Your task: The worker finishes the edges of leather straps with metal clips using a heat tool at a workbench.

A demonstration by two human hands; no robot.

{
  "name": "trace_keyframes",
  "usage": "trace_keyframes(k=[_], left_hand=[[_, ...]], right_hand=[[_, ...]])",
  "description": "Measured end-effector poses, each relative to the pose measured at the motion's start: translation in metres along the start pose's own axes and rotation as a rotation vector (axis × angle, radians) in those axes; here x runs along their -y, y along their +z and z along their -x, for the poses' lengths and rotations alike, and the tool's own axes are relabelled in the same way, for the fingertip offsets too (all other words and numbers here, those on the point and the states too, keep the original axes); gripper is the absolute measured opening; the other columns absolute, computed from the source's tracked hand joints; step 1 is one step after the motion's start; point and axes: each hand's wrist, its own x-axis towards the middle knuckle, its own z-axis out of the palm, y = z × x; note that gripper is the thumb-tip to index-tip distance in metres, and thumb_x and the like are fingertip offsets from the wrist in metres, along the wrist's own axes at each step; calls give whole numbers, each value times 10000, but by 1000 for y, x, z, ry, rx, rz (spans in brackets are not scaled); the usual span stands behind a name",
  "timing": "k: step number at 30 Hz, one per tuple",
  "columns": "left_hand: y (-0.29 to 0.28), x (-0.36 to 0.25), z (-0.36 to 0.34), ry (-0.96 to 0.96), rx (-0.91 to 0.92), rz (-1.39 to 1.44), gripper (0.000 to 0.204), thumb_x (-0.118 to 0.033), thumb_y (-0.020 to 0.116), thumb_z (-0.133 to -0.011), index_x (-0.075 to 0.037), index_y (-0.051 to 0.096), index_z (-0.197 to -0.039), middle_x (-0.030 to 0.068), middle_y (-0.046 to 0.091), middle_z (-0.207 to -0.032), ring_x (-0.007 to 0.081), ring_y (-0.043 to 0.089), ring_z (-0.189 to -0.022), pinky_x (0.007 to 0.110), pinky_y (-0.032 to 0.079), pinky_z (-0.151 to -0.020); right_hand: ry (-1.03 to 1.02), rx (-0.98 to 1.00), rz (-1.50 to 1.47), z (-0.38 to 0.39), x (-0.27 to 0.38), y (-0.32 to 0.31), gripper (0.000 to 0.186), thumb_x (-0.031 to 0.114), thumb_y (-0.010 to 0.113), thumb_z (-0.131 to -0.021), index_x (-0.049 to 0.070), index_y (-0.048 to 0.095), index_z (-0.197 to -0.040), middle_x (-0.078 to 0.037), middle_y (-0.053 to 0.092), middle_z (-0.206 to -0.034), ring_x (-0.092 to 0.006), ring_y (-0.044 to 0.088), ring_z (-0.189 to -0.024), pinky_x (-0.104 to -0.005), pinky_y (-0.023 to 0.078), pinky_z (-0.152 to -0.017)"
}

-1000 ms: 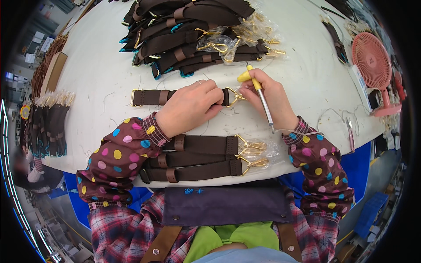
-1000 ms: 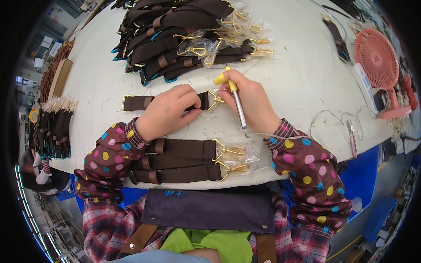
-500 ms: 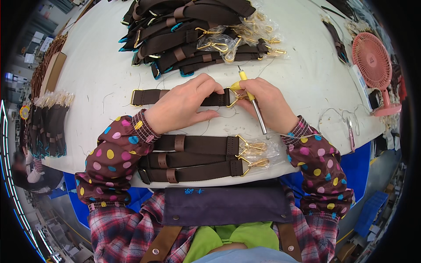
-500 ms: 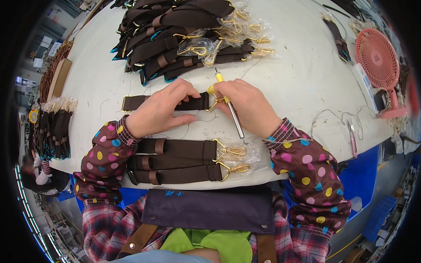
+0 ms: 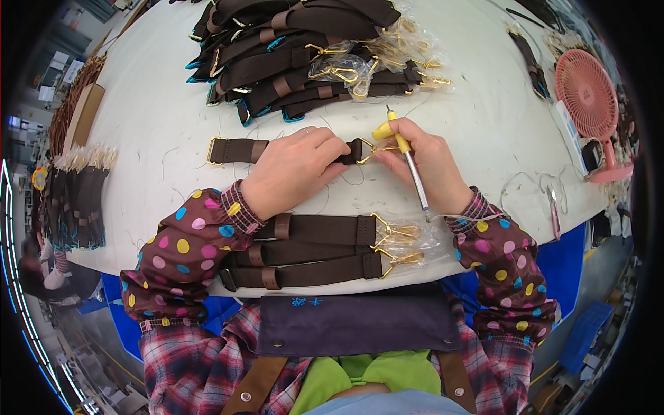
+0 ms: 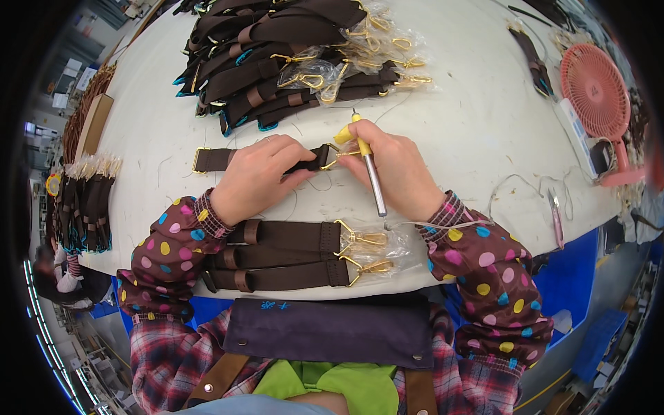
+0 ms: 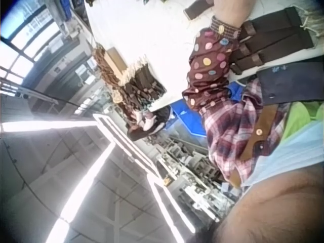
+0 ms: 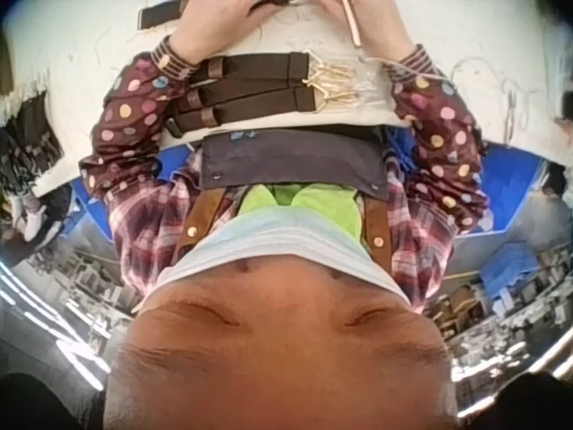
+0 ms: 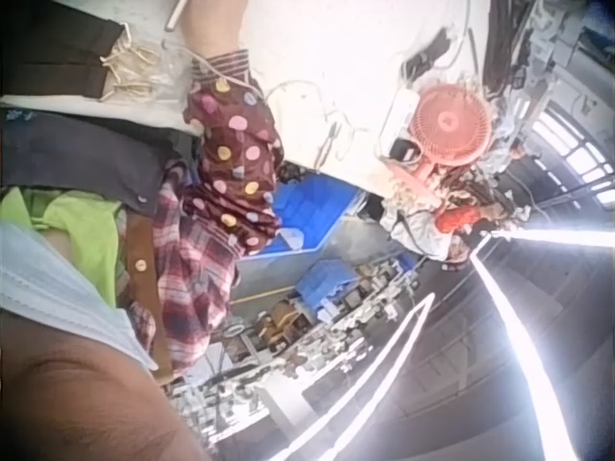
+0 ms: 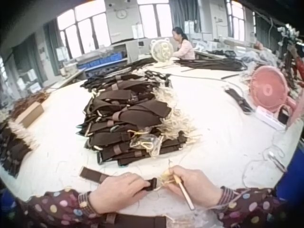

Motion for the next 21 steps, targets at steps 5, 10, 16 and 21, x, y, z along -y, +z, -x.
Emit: trace_keyframes(k=[5,10,16,21], left_hand=[[0,3,0,42,-46,72,140,-151,740,-742,-67,648,-807,57,606,-778,241,617,-716,328,497,-612],[-2,1,-3,-83,45,184,142,-166,731,-748,-78,625,-783,52,604,-757,244,616,-717,348,490,-616],[-11,10,-15,-181,259,291,169,-178,716,-770,-64,591,-775,64,620,-773,257,613,-743,361,474,-625],[-17,19,-23,-81,378,434,177,-164,702,-794,-42,574,-798,93,608,-765,257,595,-750,344,463,-657]], right_hand=[[-223,-25,200,-1,0,-4,282,52,715,-778,32,569,-1018,-99,631,-835,-269,620,-775,-340,487,-702],[-388,-44,274,-2,-5,-3,264,61,726,-746,59,566,-955,-76,593,-778,-268,570,-749,-361,440,-681],[-421,-30,322,-2,-4,-4,264,70,729,-742,64,554,-939,-59,591,-765,-246,576,-752,-348,434,-682],[-389,-37,304,-1,-4,-4,248,88,699,-758,97,557,-961,-33,592,-778,-228,579,-792,-352,435,-702]])
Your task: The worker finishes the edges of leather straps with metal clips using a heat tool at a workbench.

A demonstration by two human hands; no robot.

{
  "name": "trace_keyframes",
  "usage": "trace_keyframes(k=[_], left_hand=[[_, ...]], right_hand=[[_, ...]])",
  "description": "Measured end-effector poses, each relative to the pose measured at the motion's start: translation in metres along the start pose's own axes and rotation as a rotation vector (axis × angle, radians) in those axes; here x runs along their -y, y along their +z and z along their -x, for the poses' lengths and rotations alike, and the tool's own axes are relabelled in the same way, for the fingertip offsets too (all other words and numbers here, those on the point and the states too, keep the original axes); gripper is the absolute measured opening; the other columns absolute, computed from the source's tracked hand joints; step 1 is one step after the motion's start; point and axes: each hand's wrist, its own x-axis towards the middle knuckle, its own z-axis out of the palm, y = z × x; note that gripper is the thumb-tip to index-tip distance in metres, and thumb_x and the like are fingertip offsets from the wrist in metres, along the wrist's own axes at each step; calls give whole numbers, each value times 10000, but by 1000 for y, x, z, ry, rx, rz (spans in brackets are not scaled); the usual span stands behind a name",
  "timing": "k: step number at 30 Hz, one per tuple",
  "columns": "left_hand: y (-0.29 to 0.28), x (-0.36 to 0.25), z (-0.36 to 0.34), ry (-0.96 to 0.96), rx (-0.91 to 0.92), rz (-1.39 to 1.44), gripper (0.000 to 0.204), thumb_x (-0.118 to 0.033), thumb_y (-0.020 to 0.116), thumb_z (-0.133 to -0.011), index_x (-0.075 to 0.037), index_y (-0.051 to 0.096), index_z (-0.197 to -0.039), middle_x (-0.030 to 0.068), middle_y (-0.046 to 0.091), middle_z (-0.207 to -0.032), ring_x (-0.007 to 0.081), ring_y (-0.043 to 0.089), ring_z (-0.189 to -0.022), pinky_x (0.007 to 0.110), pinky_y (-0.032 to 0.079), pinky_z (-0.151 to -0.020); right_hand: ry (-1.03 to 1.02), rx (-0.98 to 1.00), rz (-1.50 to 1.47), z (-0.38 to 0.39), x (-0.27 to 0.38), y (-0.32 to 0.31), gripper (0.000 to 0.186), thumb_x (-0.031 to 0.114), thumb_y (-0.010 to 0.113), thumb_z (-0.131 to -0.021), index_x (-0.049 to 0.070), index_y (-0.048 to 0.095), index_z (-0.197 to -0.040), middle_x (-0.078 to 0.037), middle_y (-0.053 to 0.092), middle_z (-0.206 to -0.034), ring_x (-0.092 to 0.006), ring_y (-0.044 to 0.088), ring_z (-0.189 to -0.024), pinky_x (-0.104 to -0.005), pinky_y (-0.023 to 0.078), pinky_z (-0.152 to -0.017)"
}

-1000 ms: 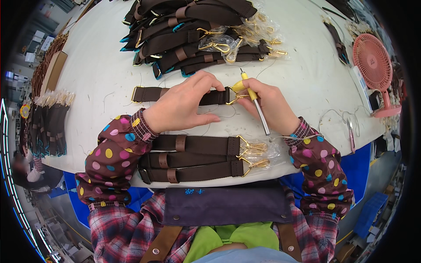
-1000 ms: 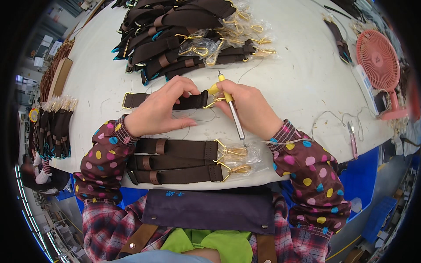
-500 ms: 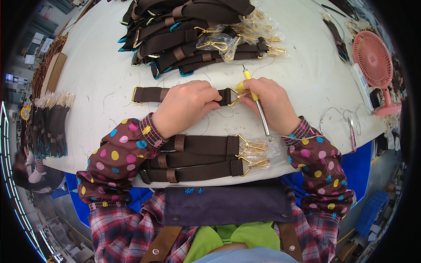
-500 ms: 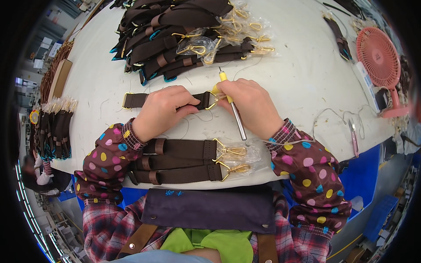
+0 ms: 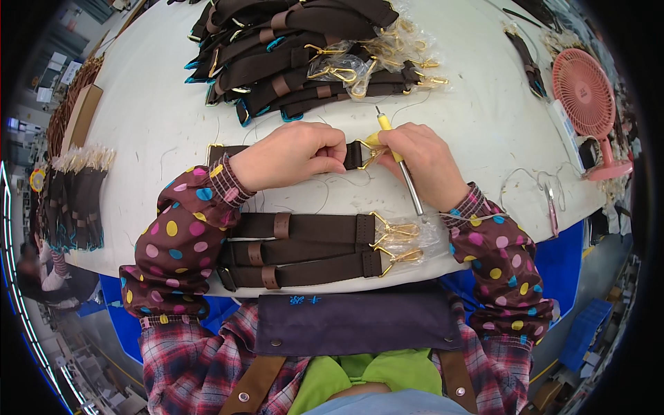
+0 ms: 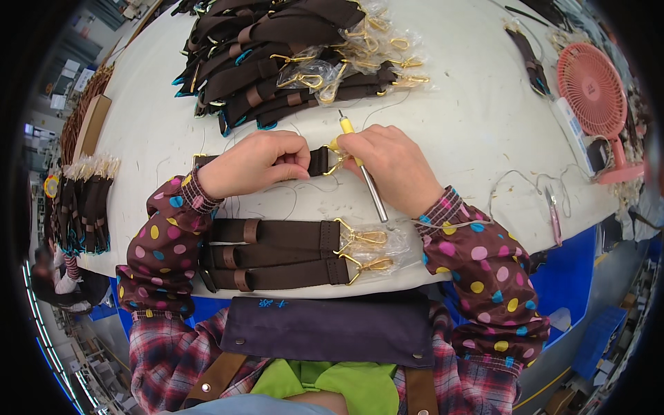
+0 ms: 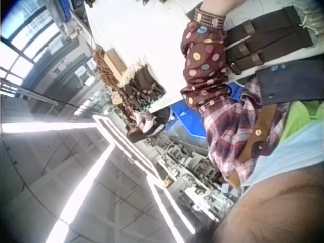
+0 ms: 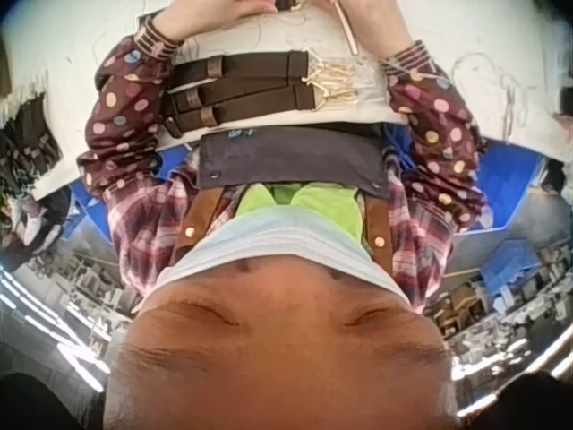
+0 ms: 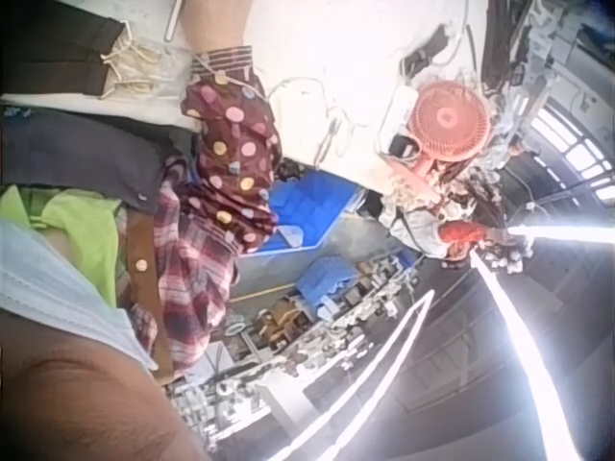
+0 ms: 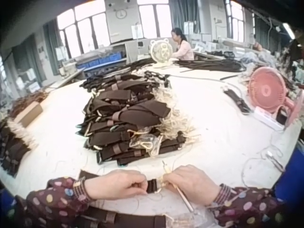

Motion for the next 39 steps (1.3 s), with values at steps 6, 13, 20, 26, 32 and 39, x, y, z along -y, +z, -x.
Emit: trace_keyframes(k=[6,13,20,26,32,39], left_hand=[[8,4,3,65,-76,21,180,-155,678,-822,-43,539,-836,97,571,-795,259,579,-737,349,458,-649],[16,-1,11,162,-171,-207,153,-107,691,-807,-60,563,-875,69,593,-790,226,596,-664,322,474,-586],[17,3,10,109,-178,-138,150,-172,663,-822,-69,553,-833,73,600,-784,289,602,-723,376,478,-615],[13,2,8,43,-109,-72,145,-114,676,-828,-45,573,-903,86,605,-810,229,613,-716,332,481,-634],[11,1,6,11,-87,-16,132,-131,647,-865,-42,561,-911,91,603,-805,232,605,-727,335,472,-654],[11,0,5,-24,-77,-13,138,-147,640,-871,-44,559,-915,92,607,-809,238,606,-734,342,472,-659]], right_hand=[[-12,-75,-34,-2,-3,-6,299,66,686,-788,74,571,-1063,-56,645,-868,-244,604,-832,-355,445,-756],[356,-126,-649,3,23,2,196,146,664,-885,15,610,-1020,-74,687,-895,-162,633,-769,-274,462,-659],[516,-48,-736,-2,20,4,197,178,636,-905,-6,577,-942,-72,648,-765,-104,610,-645,-233,483,-606],[416,-102,-637,-5,22,12,195,152,633,-885,10,500,-897,-72,630,-729,-119,629,-620,-247,481,-539],[397,-97,-564,-5,20,11,198,141,640,-874,14,490,-896,-78,617,-719,-130,626,-606,-256,478,-529],[424,-78,-600,-3,19,15,197,139,640,-872,16,487,-892,-77,612,-711,-133,609,-584,-259,470,-524]])
